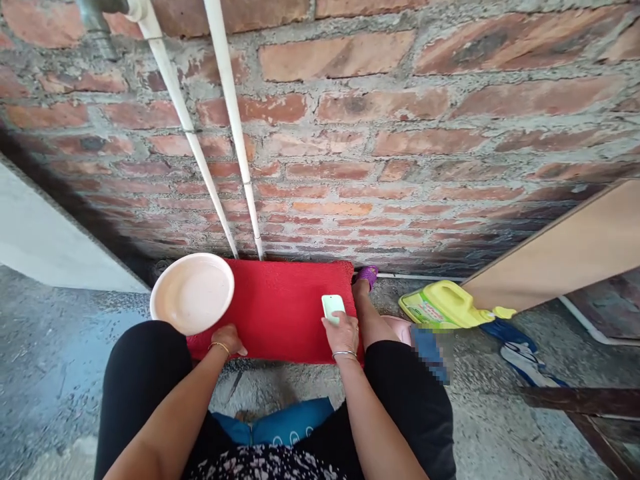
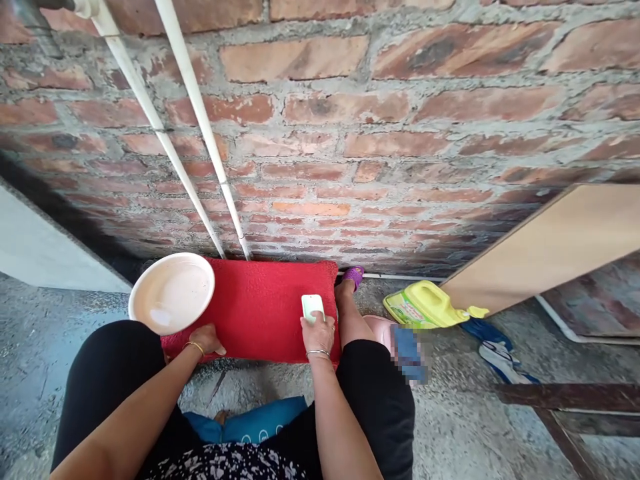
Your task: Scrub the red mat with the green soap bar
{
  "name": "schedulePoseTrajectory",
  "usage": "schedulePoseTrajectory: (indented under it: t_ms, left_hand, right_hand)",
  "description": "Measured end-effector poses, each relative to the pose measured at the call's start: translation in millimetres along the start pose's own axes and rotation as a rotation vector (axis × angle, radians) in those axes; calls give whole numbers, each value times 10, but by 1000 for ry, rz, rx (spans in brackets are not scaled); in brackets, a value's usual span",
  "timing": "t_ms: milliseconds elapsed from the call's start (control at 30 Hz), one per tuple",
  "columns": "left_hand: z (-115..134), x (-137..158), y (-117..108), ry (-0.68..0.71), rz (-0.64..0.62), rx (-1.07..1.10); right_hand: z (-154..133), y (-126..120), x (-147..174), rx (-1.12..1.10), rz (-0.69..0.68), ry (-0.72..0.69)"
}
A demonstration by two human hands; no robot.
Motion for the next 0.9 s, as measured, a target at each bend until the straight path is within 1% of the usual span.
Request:
schedulePoseTrajectory:
  t_ms: [67,133,200,233,300,333,400,567,633,667,733,800,900]
  left_hand:
    - [20,22,-22,-17,-22,-25]
    - [34,43,-38,-18,-18,-27]
    - [30,45,-36,-15,-10,-29]
    - [21,36,-26,-17,-12,-27]
    - [-10,2,4,-23,-22,-22]
    - [-29,-21,22,-26,-26,-21]
    - [-66,-69,57,-22,-25,-17]
    - [-99,-115,90,-5,-21,-16]
    - [-87,-100,78,-8,-32,-18]
    - [-79,-90,70,-9,-38,-20]
    - [-66,-70,56,-10,-50,-23]
    - [-59,-57,50,-12,-52,-29]
    - [-58,-53,53,-10,-46,-26]
  right_hand:
    - [-78,89,133,-36,-30,-116]
    - [-226,211,369,-37,-111,-305]
    - [-383,328,619,26,-220,-501]
    - [-445,372,717,76,-267,-576]
    - [-503,419,812,159,-317,-656]
    - [-493,419,801,178,-315,-657]
    - [-388,381,671,169,-271,-579]
    - [112,209,134,65,-110,-168]
    - [226,180,33,17,-62,-81]
    - [239,183,29,-12,-48,-77]
    - [174,228,117,-60,-58,-145]
    - [20,313,308,-66,-125,-287]
    - [-251,455,650,23,-269,-547]
Point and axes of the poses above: each hand's wrist, its own x-axis away from the middle knuckle, its own y-axis out of the palm, z = x × y, the point moved 1 cm from there along -x, towards the middle knuckle, and after that the axes turned 15 degrees about y, right-handed, at the moved point
